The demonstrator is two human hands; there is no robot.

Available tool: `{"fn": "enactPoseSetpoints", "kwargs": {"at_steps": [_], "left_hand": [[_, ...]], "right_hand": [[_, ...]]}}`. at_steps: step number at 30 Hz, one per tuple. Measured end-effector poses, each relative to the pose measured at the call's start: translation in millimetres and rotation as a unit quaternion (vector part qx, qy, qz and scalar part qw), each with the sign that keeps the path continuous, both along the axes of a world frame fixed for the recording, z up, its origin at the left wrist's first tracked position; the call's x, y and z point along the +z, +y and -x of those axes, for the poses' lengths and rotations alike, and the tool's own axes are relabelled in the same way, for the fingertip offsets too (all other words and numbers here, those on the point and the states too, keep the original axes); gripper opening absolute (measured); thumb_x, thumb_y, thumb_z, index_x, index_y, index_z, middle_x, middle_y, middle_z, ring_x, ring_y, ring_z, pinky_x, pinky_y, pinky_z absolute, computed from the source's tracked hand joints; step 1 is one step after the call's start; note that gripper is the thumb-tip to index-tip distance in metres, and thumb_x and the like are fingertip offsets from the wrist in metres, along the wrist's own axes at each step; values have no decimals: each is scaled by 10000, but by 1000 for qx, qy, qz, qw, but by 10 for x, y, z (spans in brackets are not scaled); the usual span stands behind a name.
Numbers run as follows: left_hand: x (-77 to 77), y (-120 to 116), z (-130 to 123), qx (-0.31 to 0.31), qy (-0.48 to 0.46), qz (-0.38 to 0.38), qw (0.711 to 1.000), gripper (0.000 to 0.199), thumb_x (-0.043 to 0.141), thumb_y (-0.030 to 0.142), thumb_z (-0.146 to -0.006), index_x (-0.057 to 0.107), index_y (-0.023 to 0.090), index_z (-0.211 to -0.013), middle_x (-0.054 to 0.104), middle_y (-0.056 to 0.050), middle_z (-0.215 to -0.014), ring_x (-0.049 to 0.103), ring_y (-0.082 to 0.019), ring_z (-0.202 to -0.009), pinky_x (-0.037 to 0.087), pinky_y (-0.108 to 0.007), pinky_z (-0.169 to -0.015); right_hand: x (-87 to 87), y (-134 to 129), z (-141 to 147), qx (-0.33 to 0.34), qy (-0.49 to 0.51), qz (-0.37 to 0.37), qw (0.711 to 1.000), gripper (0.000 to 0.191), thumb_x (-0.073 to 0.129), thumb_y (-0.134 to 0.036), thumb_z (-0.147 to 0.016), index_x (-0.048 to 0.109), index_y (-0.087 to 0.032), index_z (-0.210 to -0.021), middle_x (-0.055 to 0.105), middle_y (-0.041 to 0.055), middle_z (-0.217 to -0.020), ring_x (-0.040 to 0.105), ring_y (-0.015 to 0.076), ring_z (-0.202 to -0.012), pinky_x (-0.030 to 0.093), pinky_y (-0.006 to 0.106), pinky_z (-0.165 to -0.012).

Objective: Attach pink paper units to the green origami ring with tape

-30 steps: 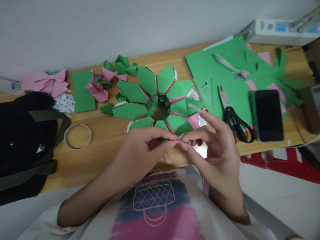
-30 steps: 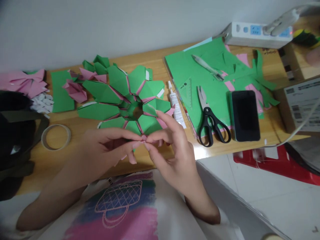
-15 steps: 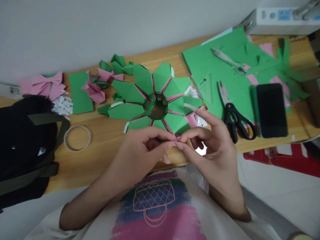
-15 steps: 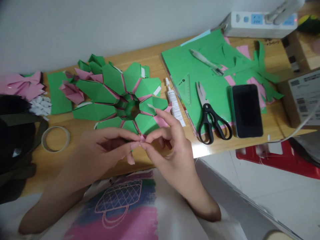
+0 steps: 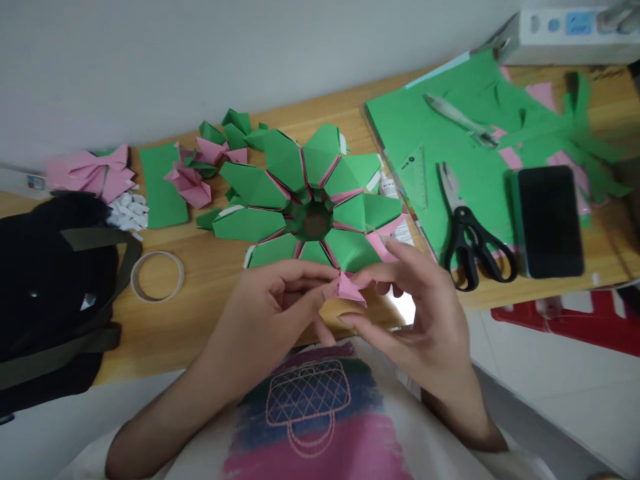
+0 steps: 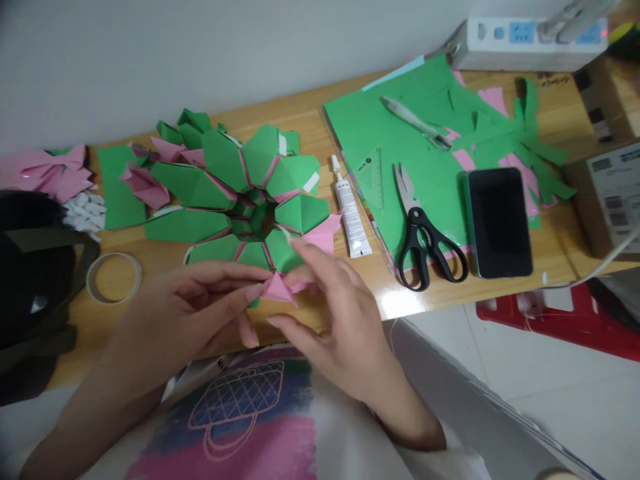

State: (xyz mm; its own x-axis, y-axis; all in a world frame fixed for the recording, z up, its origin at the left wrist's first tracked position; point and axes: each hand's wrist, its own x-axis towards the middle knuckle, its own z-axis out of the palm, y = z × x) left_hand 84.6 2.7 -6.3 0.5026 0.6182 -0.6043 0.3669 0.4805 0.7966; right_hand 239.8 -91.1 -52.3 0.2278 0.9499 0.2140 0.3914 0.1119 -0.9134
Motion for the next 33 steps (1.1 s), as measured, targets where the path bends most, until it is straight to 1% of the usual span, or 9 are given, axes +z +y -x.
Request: {"fn": "enactPoseSetpoints", "kwargs": {"at_steps": [3, 5, 9, 11, 15, 19, 25, 30, 33], "left_hand": [[19, -26, 56, 20, 31, -18, 999, 161, 691, 313, -812, 664, 183, -903, 733, 3, -722, 632, -108, -409, 494, -197, -406], [25, -26, 77, 15, 57, -32, 998, 166, 677, 331, -826, 659, 171, -867, 732, 0, -731, 605, -91, -373, 457, -180, -373], [7, 8, 66, -17, 58, 4, 998, 197, 627, 362, -864, 664, 169, -872, 732, -12, -728, 592, -83, -364, 346, -159, -315], [-11, 33, 43, -23, 37, 47, 998, 209, 608, 374, -877, 673, 176, -881, 717, -7, -661, 595, -93, -365, 294, -154, -297], [-38, 72, 0, -22, -12, 119, 993, 204, 586, 377, -891, 680, 196, -900, 610, 31, -442, 593, -114, -361, 234, -136, -293], [-28, 90, -38, -11, -25, 129, 991, 189, 627, 371, -862, 683, 192, -887, 603, 30, -427, 592, -114, -363, 233, -130, -301], [16, 116, -96, -25, -11, 144, 989, 257, 618, 420, -863, 673, 184, -779, 596, 18, -409, 570, -108, -347, 217, -128, -292], [4, 134, -110, -31, -19, 160, 986, 214, 644, 390, -846, 671, 186, -786, 593, 35, -415, 555, -97, -337, 235, -126, -294], [-11, 138, -105, -36, -24, 159, 986, 201, 649, 365, -842, 676, 177, -776, 615, 35, -448, 531, -75, -319, 252, -122, -299]], "right_hand": [[-45, -31, -1, 1, -52, -34, 998, 769, 666, -54, -789, 371, -314, -1449, 703, 3, -999, 644, 192, -859, 573, 373, -740], [-65, -40, 21, -12, -63, -60, 996, 766, 629, -22, -794, 363, -309, -1453, 719, -2, -990, 644, 184, -834, 576, 371, -732], [-83, -50, 89, -42, -63, -67, 995, 759, 648, -32, -785, 371, -291, -1443, 732, 27, -1049, 664, 184, -818, 587, 380, -733], [-95, -59, 117, -49, -62, -58, 995, 762, 644, -32, -788, 365, -291, -1449, 727, 47, -1100, 670, 193, -821, 592, 392, -734], [-137, -78, 134, -41, -42, -54, 997, 795, 628, -18, -787, 341, -299, -1473, 715, 57, -1150, 678, 214, -885, 595, 416, -776], [-159, -85, 123, -39, -27, -57, 997, 807, 632, -4, -767, 344, -277, -1470, 723, 51, -1120, 678, 218, -928, 588, 424, -800], [-143, -92, 106, -33, -14, -47, 998, 780, 612, -28, -784, 335, -309, -1457, 728, 47, -1129, 684, 203, -849, 593, 405, -724], [-143, -83, 103, -35, -26, -63, 997, 790, 629, -46, -773, 327, -280, -1465, 714, 65, -1157, 685, 217, -878, 596, 419, -754], [-118, -68, 116, -39, -23, -73, 996, 778, 634, -64, -768, 331, -248, -1461, 717, 77, -1121, 687, 224, -879, 595, 429, -755]]}}
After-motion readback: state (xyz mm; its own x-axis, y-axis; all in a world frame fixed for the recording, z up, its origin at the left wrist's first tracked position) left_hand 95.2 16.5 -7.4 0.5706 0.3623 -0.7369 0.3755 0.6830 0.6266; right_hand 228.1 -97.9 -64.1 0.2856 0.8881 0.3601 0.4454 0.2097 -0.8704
